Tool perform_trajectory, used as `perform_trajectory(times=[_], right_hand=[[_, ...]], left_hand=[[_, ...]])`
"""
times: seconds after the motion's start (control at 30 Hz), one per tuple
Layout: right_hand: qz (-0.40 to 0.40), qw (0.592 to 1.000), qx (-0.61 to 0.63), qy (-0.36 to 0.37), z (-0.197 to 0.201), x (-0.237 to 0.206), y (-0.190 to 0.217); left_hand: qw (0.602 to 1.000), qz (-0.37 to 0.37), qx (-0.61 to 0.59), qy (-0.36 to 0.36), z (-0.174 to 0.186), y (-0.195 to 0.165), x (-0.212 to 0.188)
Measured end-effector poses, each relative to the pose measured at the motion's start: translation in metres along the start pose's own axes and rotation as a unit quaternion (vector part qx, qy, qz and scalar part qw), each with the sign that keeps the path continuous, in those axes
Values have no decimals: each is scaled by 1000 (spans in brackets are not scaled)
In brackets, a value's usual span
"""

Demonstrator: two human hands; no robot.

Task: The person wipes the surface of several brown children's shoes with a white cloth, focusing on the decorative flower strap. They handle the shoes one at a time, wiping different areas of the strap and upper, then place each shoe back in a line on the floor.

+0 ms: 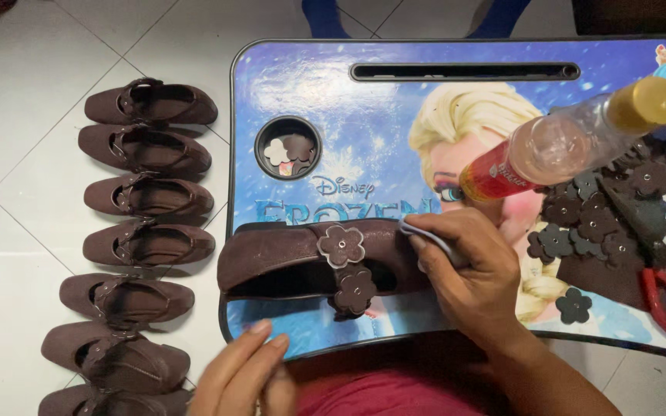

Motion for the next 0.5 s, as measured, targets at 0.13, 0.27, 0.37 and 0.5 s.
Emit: perform_trajectory(times=[0.13, 0.27, 0.37, 0.5], right_hand=[[-99, 994, 54, 12, 1, -2, -5], [-34, 999, 18, 13, 4, -12, 11], [-21, 999, 22, 25, 6, -13, 13], [8, 998, 12, 60, 6, -10, 17]], left_hand=[[980, 172, -91, 51, -33, 4, 5], [931, 247, -215, 162, -67, 6, 15], [798, 413, -384, 211, -90, 9, 6], [730, 411, -509, 197, -97, 7, 4]])
Point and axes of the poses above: each hand's wrist, its own x-axis towards the middle knuckle, its own z-axis out of the back of the hand, y = z × x, the point moved 6 cm from there along x, towards the middle knuckle
